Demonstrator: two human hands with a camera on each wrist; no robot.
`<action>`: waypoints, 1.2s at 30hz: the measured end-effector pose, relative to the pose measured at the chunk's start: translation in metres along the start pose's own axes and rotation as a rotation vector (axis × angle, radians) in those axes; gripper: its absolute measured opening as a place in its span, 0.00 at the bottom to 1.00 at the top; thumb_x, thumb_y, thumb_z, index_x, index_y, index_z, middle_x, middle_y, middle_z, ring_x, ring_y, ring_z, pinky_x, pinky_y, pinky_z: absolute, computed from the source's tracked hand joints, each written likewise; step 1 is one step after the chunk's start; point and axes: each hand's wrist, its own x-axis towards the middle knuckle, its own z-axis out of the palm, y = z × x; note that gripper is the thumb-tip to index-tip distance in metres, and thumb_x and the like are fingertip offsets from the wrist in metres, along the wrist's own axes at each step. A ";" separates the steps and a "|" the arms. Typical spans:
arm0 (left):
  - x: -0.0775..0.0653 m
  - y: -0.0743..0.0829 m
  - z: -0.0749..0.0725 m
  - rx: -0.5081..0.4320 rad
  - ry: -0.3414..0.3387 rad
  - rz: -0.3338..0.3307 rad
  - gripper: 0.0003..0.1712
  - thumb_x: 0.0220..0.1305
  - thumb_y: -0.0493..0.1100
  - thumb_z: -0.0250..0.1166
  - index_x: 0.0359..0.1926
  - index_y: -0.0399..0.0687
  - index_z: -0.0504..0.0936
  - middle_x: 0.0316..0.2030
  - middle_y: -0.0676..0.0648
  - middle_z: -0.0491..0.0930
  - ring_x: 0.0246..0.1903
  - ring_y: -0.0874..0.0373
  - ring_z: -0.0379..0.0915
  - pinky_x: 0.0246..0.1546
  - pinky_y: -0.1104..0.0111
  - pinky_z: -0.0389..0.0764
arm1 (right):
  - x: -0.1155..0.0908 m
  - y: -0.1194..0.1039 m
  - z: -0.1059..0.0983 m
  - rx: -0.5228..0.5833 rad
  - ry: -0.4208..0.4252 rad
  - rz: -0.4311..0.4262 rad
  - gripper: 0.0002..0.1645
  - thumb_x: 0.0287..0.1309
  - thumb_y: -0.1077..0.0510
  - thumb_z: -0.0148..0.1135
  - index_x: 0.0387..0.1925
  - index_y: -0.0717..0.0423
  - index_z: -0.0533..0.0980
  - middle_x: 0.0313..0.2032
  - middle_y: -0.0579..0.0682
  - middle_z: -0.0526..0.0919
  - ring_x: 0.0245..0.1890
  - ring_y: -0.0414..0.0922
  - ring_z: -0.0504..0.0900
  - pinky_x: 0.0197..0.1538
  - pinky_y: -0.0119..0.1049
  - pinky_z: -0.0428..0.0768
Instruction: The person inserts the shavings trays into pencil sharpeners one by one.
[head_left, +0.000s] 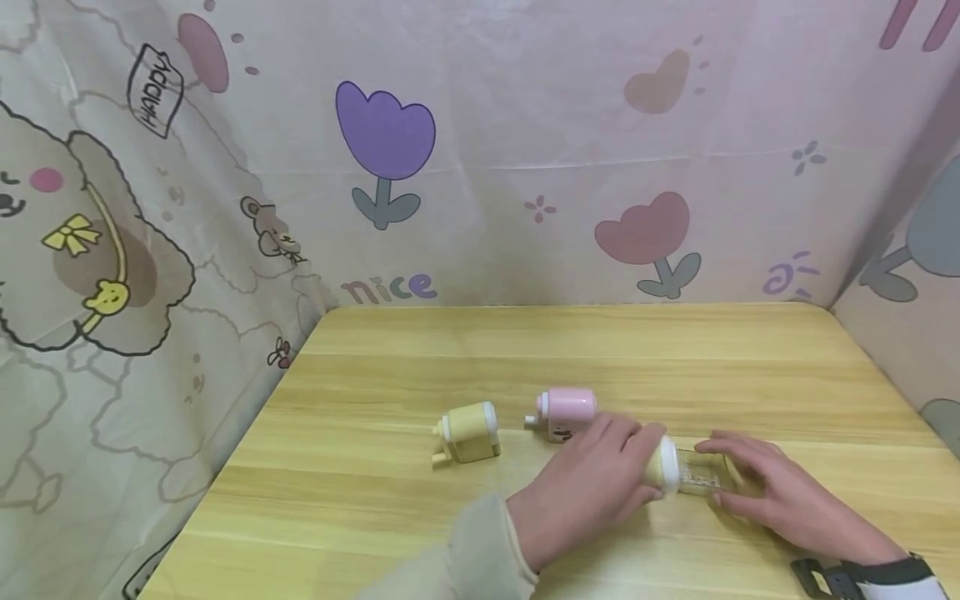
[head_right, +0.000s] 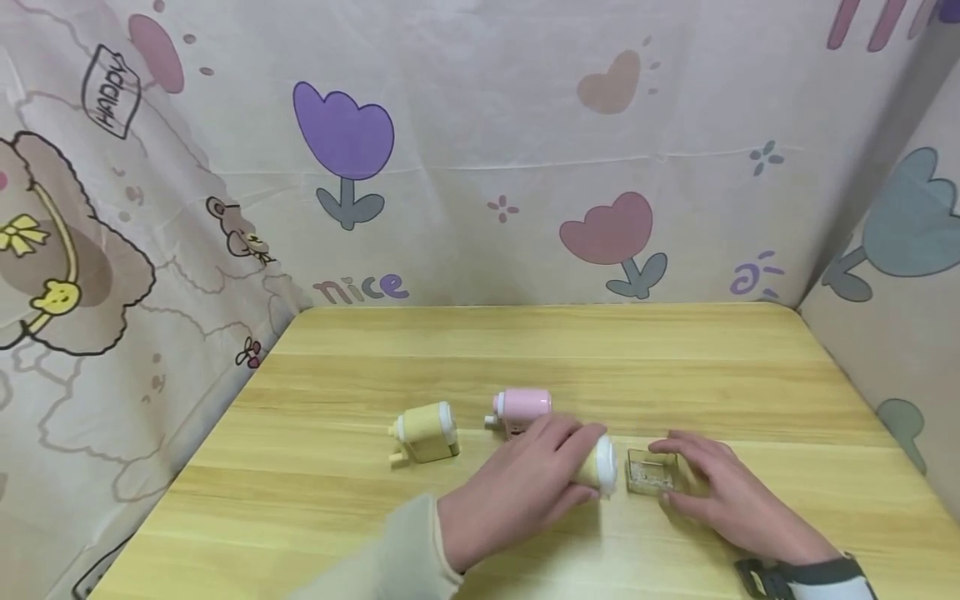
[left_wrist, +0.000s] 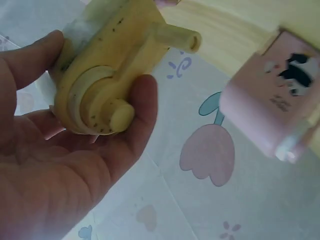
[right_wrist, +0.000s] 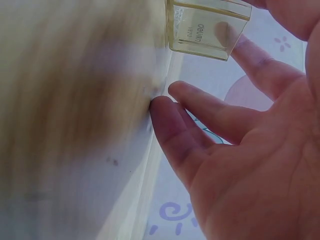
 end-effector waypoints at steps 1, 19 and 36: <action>-0.006 0.000 0.000 0.007 0.012 0.006 0.31 0.65 0.60 0.57 0.62 0.50 0.65 0.49 0.54 0.72 0.48 0.63 0.67 0.53 0.76 0.67 | 0.000 0.000 0.000 0.004 -0.004 0.005 0.32 0.53 0.45 0.68 0.60 0.39 0.70 0.62 0.59 0.68 0.60 0.60 0.64 0.53 0.63 0.69; -0.066 -0.023 0.046 -0.239 0.108 -0.269 0.32 0.59 0.53 0.66 0.60 0.48 0.66 0.49 0.53 0.75 0.48 0.61 0.67 0.52 0.71 0.70 | 0.001 0.000 -0.001 -0.002 -0.006 0.023 0.32 0.52 0.44 0.68 0.60 0.39 0.71 0.61 0.54 0.70 0.59 0.58 0.64 0.52 0.65 0.68; -0.059 -0.030 0.060 -0.253 0.168 -0.312 0.29 0.63 0.52 0.62 0.61 0.50 0.65 0.52 0.54 0.72 0.49 0.62 0.64 0.53 0.70 0.67 | 0.002 0.001 -0.001 -0.037 0.000 0.013 0.36 0.47 0.50 0.72 0.60 0.38 0.70 0.57 0.50 0.73 0.57 0.56 0.67 0.52 0.62 0.68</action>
